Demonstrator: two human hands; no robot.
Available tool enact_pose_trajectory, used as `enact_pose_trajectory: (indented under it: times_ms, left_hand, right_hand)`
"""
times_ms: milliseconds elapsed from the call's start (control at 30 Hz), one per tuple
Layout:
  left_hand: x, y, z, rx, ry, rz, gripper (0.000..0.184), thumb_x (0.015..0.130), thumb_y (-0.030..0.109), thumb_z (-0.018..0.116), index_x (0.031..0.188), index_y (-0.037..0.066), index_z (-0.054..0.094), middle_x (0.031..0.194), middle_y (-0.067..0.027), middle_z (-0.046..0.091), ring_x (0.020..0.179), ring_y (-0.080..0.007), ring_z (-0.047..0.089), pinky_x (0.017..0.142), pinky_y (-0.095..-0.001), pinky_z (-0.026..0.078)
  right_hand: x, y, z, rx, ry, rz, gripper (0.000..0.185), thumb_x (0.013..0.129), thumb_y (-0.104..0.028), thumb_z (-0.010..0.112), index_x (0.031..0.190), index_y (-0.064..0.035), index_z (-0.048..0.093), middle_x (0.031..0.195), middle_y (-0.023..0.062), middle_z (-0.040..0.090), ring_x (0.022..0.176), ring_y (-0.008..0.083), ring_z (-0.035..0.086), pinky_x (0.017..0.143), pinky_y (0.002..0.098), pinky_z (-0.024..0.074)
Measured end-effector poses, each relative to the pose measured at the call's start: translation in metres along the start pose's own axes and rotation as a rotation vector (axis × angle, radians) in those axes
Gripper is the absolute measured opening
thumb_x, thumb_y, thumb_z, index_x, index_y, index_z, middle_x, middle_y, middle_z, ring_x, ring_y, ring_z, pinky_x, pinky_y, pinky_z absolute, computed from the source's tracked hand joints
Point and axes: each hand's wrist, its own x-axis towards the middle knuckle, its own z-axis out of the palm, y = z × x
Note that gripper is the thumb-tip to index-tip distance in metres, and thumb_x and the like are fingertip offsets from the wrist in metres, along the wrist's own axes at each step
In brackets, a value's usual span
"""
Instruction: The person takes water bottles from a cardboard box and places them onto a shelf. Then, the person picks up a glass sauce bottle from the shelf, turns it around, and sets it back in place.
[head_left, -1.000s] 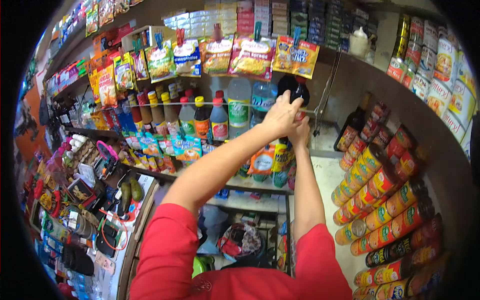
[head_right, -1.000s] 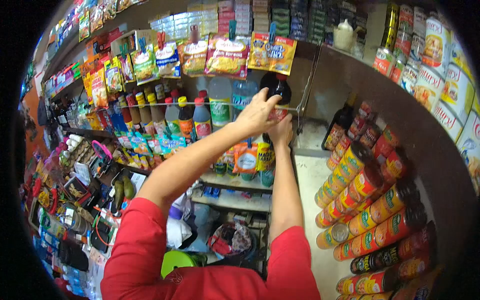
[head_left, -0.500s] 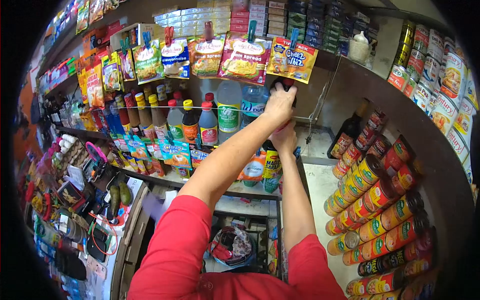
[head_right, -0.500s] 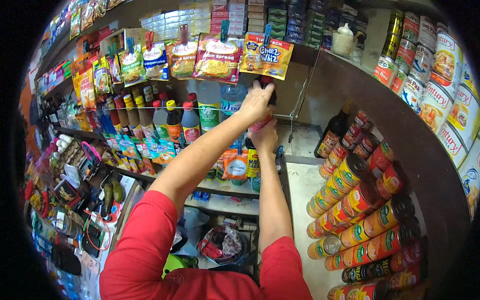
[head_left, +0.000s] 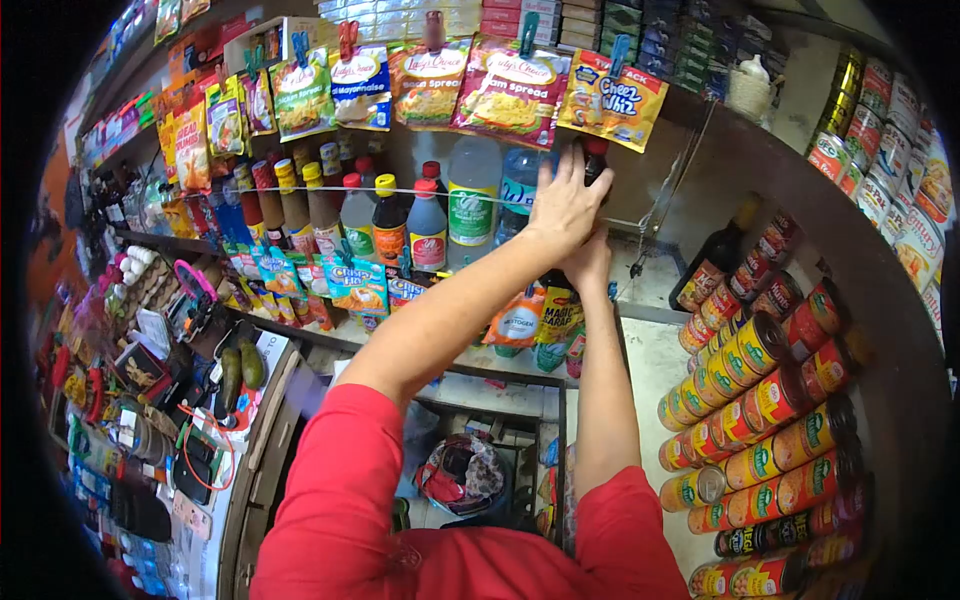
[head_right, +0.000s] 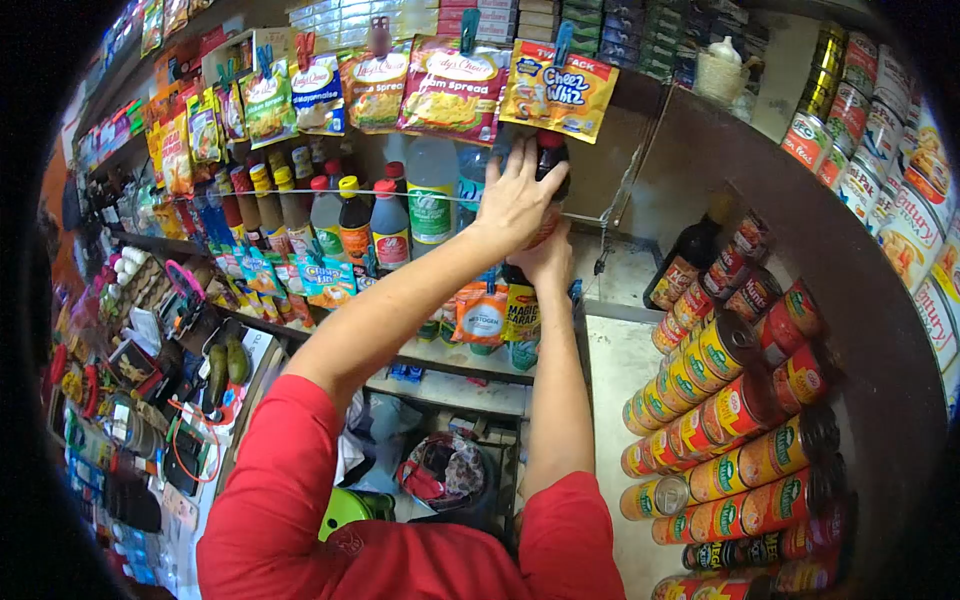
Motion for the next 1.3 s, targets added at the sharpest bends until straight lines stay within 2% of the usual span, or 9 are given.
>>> enact_pose_trajectory:
  times_ms: [133,300,833,933,967,1033,1100,1167,1300]
  left_hand:
    - [-0.025,-0.031,-0.027,-0.079,-0.031,0.01,0.056,0.082,0.017,0.059,0.136,0.014,0.044,0.145,-0.0212,0.034,0.13,-0.0368,0.036,0.096,-0.0594,0.034]
    - [-0.028,-0.037,-0.031,-0.165,0.012,-0.119,0.072,0.069,0.013,0.075,0.134,0.009,0.043,0.13,-0.023,0.04,0.118,-0.046,0.04,0.093,-0.0516,0.041]
    - [-0.019,-0.044,-0.016,-0.263,-0.031,-0.305,0.061,0.065,0.01,0.069,0.123,0.011,0.053,0.109,-0.0327,0.051,0.105,-0.0511,0.049,0.088,-0.0587,0.042]
    - [-0.022,-0.047,-0.003,-0.303,-0.041,-0.276,0.024,0.077,0.012,0.056,0.099,0.007,0.064,0.092,-0.0262,0.058,0.09,-0.0428,0.058,0.074,-0.0533,0.048]
    - [-0.028,-0.051,0.0,-0.31,0.141,-0.178,0.021,0.077,0.014,0.056,0.095,0.007,0.064,0.087,-0.0254,0.058,0.087,-0.0414,0.06,0.072,-0.0521,0.049]
    - [-0.033,-0.05,-0.018,-0.42,-0.108,-0.265,0.023,0.078,0.017,0.056,0.099,0.009,0.064,0.094,-0.0263,0.06,0.091,-0.0422,0.059,0.079,-0.0526,0.048]
    - [-0.054,-0.053,-0.027,-0.391,-0.051,-0.215,0.03,0.079,0.027,0.058,0.102,0.009,0.064,0.124,-0.033,0.047,0.119,-0.0443,0.047,0.098,-0.0581,0.037]
    - [-0.079,-0.062,-0.048,-0.164,-0.066,0.014,0.033,0.076,0.034,0.06,0.101,0.012,0.066,0.138,-0.0317,0.04,0.131,-0.0491,0.035,0.1,-0.0766,0.02]
    - [-0.139,-0.097,-0.198,-0.004,-0.114,0.244,0.026,0.075,0.028,0.061,0.095,0.012,0.068,0.139,-0.0282,0.038,0.132,-0.0465,0.035,0.101,-0.077,0.019]
  right_hand:
    - [0.001,0.0,0.001,-0.038,-0.018,0.101,0.086,0.047,-0.021,0.087,0.116,-0.0046,0.039,0.103,0.0253,0.065,0.098,0.0432,0.063,0.086,0.0478,0.0507]
    - [-0.006,-0.009,-0.005,-0.064,-0.005,0.092,0.082,0.046,-0.022,0.087,0.112,-0.0048,0.04,0.1,0.0239,0.066,0.095,0.0431,0.064,0.083,0.0484,0.051]
    - [-0.011,-0.021,0.013,-0.258,0.149,0.229,0.066,0.064,-0.03,0.078,0.114,-0.0064,0.04,0.098,0.0246,0.065,0.092,0.0433,0.064,0.081,0.0507,0.0511]
    - [-0.002,-0.009,0.021,-0.31,0.175,0.219,0.075,0.062,-0.043,0.078,0.115,-0.0064,0.041,0.102,0.0247,0.065,0.093,0.0429,0.064,0.083,0.0499,0.0512]
    - [0.0,-0.006,0.022,-0.318,0.171,0.201,0.078,0.061,-0.047,0.078,0.116,-0.0064,0.041,0.103,0.0247,0.065,0.093,0.0427,0.064,0.083,0.0496,0.0513]
    - [-0.003,-0.012,0.02,-0.272,0.184,0.175,0.086,0.056,-0.056,0.082,0.114,-0.003,0.047,0.1,0.0253,0.066,0.093,0.0432,0.064,0.082,0.0503,0.0509]
    - [-0.001,-0.006,0.013,-0.283,0.051,0.12,0.104,0.045,-0.073,0.08,0.115,-0.0026,0.046,0.101,0.0259,0.066,0.094,0.0395,0.065,0.08,0.0464,0.0517]
    - [0.013,0.006,0.015,-0.28,0.009,0.096,0.099,0.047,-0.059,0.087,0.117,-0.002,0.046,0.106,0.0239,0.065,0.097,0.038,0.064,0.082,0.0454,0.0511]
    - [0.054,0.054,0.046,-0.033,-0.084,-0.129,0.073,0.059,-0.033,0.088,0.116,-0.0005,0.057,0.105,0.0183,0.067,0.092,0.0333,0.065,0.085,0.044,0.0509]
